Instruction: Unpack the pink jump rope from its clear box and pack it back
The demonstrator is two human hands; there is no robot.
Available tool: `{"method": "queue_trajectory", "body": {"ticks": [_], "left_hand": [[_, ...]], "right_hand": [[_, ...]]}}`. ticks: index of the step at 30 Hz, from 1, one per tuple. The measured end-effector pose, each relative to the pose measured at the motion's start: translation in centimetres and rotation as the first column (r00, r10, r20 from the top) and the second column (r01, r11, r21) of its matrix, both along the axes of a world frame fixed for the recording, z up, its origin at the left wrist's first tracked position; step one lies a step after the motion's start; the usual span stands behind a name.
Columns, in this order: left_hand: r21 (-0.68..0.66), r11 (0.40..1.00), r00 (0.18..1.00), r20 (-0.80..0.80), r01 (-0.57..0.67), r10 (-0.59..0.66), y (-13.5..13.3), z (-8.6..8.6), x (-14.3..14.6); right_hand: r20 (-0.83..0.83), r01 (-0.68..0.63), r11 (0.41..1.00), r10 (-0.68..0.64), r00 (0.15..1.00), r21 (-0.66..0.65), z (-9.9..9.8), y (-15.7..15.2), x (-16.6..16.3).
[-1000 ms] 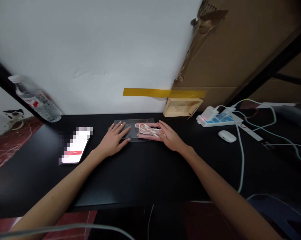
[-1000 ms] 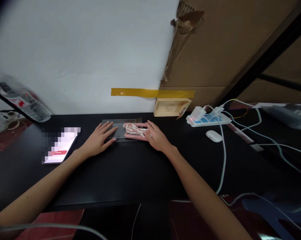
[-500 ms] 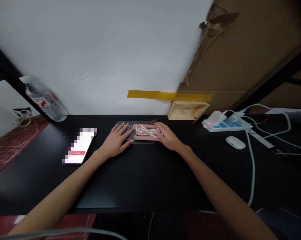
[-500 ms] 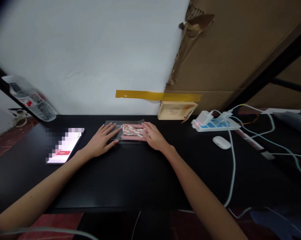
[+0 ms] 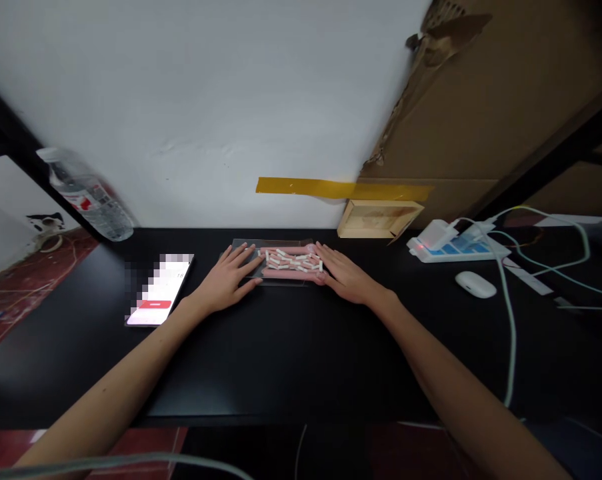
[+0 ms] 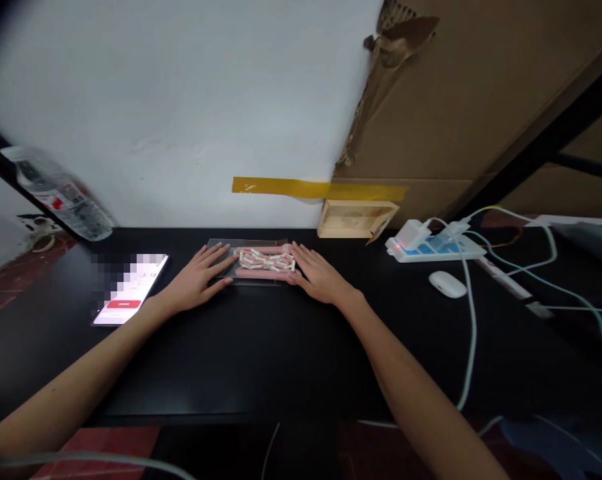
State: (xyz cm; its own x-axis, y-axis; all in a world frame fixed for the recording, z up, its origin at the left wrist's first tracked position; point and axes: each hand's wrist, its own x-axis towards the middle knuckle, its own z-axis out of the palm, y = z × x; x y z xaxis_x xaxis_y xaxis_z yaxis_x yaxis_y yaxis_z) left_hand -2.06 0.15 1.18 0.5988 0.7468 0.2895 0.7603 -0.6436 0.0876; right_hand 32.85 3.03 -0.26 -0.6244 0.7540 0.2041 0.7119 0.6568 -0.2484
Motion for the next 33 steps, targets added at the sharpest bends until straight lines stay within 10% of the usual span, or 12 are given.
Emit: {"method": "queue_trajectory", "body": {"ticks": [33], "left_hand": [[0.011,0.999,0.999,-0.003,0.035,-0.035,-0.1,0.0,-0.1]], "right_hand": [[-0.007,-0.082,0.997,0.082,0.997,-0.017,1.2,-0.2,-1.2]]}}
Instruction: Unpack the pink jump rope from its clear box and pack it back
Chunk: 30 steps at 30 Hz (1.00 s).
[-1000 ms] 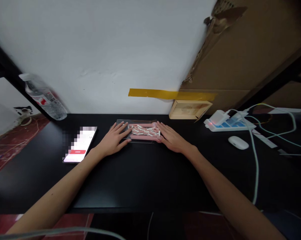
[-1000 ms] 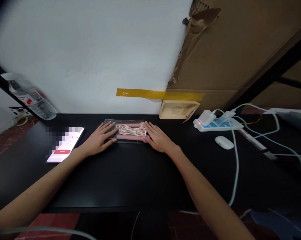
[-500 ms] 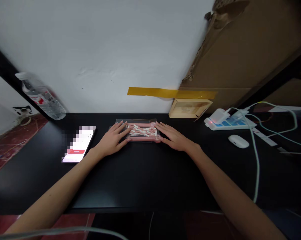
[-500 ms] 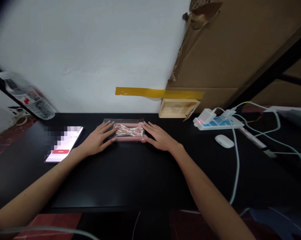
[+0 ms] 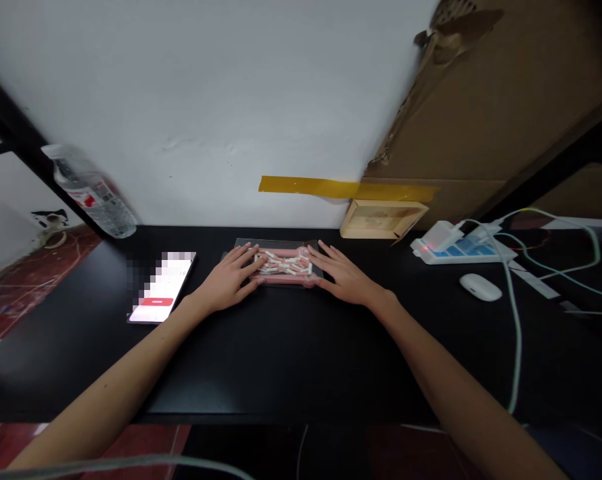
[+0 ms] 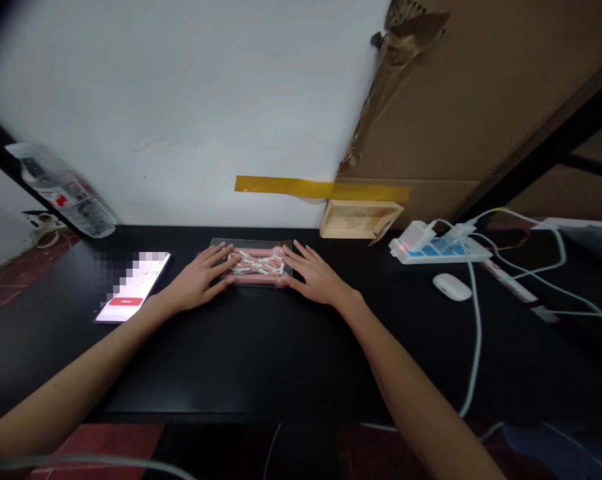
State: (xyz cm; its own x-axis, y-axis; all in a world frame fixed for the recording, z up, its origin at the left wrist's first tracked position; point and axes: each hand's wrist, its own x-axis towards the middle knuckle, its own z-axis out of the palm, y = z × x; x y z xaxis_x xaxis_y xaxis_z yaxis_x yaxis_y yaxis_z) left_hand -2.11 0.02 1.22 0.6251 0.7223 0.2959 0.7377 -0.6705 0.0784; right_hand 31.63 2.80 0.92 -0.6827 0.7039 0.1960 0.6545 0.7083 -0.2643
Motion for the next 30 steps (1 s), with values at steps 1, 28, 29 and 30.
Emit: {"method": "queue_trajectory", "body": {"ticks": [1,28,29,30], "left_hand": [[0.004,1.0,1.0,-0.005,-0.001,0.001,0.0,0.0,0.0],[0.071,0.995,0.997,0.029,0.067,-0.069,0.0,-0.4,0.8],[0.075,0.995,0.997,0.028,0.069,-0.072,-0.1,-0.5,0.9],[0.078,0.994,0.997,0.026,0.07,-0.073,-0.1,-0.5,1.0]], "right_hand": [[0.001,0.001,1.0,-0.001,1.0,-0.018,0.1,0.0,0.0],[-0.083,0.092,0.971,-0.113,0.99,-0.22,-0.7,0.1,-2.1],[-0.076,0.103,0.969,-0.123,0.99,-0.225,-0.7,0.1,-2.2],[-0.068,0.107,0.968,-0.126,0.99,-0.227,-0.7,0.1,-2.3]]}}
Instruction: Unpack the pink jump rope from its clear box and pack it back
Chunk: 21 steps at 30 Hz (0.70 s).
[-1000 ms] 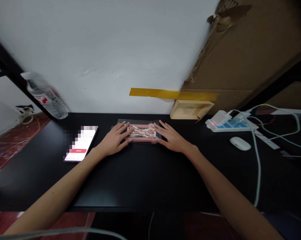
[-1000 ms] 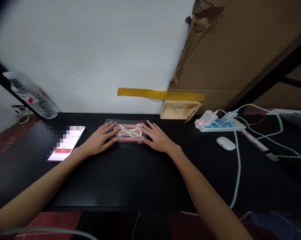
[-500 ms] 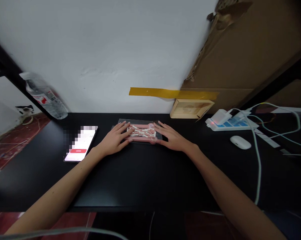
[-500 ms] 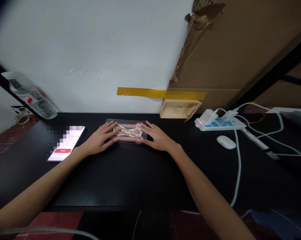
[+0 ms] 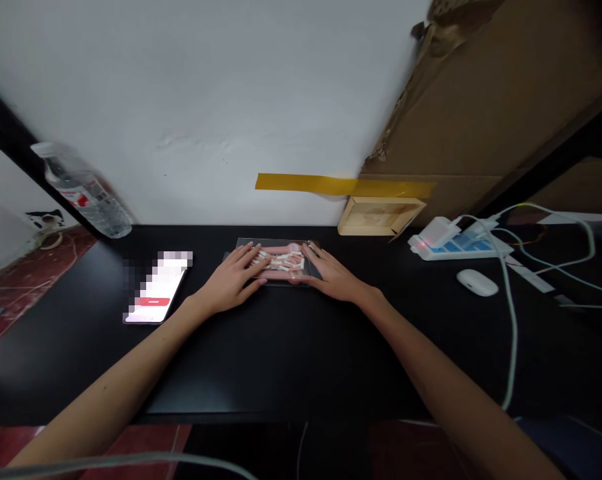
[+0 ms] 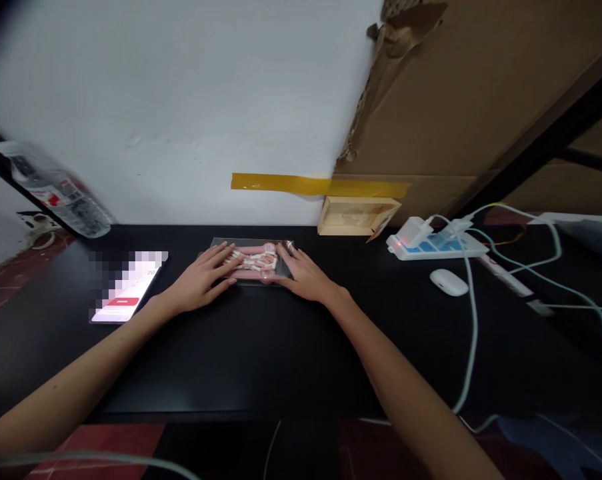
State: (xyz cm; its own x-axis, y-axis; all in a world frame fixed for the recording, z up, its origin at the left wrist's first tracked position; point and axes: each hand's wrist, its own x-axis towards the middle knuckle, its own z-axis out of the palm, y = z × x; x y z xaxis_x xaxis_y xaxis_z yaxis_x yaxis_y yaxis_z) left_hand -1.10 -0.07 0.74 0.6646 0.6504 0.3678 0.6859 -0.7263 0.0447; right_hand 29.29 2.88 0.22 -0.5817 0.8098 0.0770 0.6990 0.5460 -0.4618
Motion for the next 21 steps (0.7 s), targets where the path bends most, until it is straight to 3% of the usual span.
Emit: {"method": "queue_trajectory", "body": {"ticks": [7,13,17,21], "left_hand": [[-0.008,1.0,1.0,0.02,-0.017,0.017,0.1,-0.1,0.0],[-0.03,0.999,1.0,0.013,-0.017,0.017,0.1,0.0,-0.1],[-0.03,0.999,0.999,0.026,-0.027,0.027,-0.1,0.0,0.0],[-0.03,0.999,0.999,0.036,-0.028,0.029,-0.1,0.0,0.0]], "right_hand": [[0.034,-0.017,0.999,0.016,0.999,0.031,0.0,-0.1,-0.1],[-0.007,-0.044,0.992,0.045,0.999,0.12,-0.2,0.2,2.1],[-0.056,0.102,0.98,-0.093,0.994,0.172,-0.7,0.9,3.8],[-0.162,0.22,0.969,-0.201,0.966,0.109,-1.1,1.1,3.8]]}}
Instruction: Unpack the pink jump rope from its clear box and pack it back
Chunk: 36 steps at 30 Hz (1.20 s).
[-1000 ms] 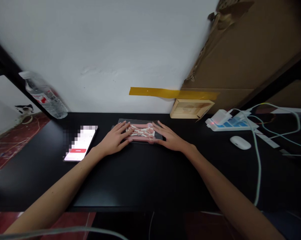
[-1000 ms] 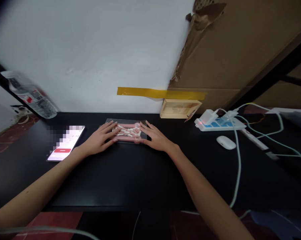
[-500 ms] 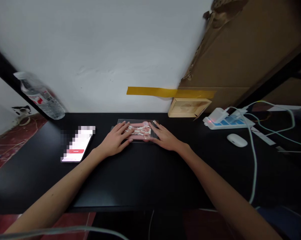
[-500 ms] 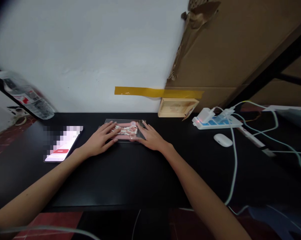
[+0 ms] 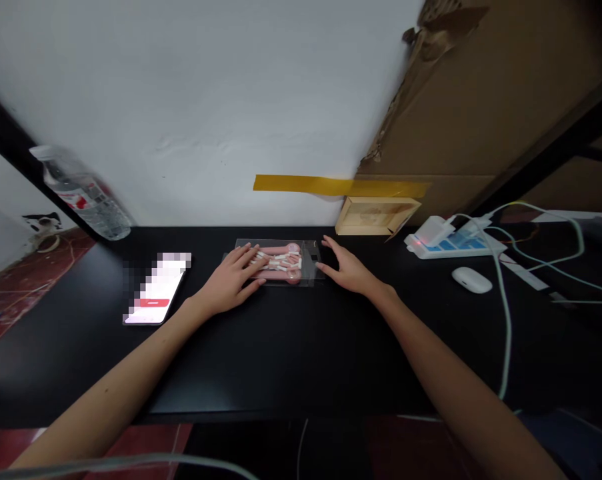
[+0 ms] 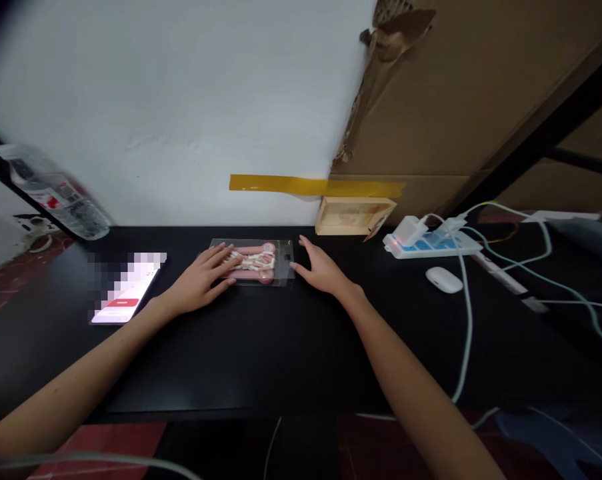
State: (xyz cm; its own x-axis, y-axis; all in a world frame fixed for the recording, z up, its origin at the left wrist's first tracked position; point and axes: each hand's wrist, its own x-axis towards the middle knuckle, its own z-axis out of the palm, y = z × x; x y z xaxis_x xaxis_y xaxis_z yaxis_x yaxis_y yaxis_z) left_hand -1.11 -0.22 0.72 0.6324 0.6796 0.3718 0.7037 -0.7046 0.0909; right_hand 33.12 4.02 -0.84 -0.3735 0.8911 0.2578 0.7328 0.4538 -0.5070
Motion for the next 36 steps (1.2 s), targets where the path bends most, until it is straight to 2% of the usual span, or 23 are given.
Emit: {"method": "queue_trajectory", "body": {"ticks": [5,11,17,23,30,33,36], "left_hand": [[-0.017,1.0,1.0,0.009,0.016,-0.015,0.0,0.1,0.0],[-0.023,1.0,1.0,0.016,0.018,-0.018,0.1,0.0,-0.1],[0.01,1.0,0.999,0.016,0.027,-0.028,0.2,-0.2,-0.1],[-0.004,1.0,1.0,0.012,0.029,-0.029,0.1,0.0,-0.1],[-0.023,0.999,0.999,0.021,0.027,-0.026,0.1,0.1,-0.1],[-0.026,0.999,1.0,0.018,0.022,-0.021,0.1,0.1,-0.1],[-0.024,1.0,1.0,0.009,0.019,-0.018,0.0,0.2,-0.1]], "right_hand": [[-0.086,-0.067,0.996,0.062,0.994,-0.058,0.3,-0.3,-1.3],[-0.158,-0.065,0.997,0.058,0.986,-0.04,0.7,-0.5,-1.8],[-0.215,-0.2,0.971,0.168,0.962,-0.132,0.8,-0.6,-1.6],[-0.176,-0.301,0.937,0.271,0.946,-0.176,1.2,-0.6,-0.8],[-0.03,-0.299,0.918,0.302,0.953,-0.261,2.1,-1.0,1.3],[0.017,-0.223,0.927,0.239,0.971,-0.302,2.0,-1.2,1.5],[0.058,-0.147,0.95,0.169,0.984,-0.275,1.5,-1.1,0.9]]}}
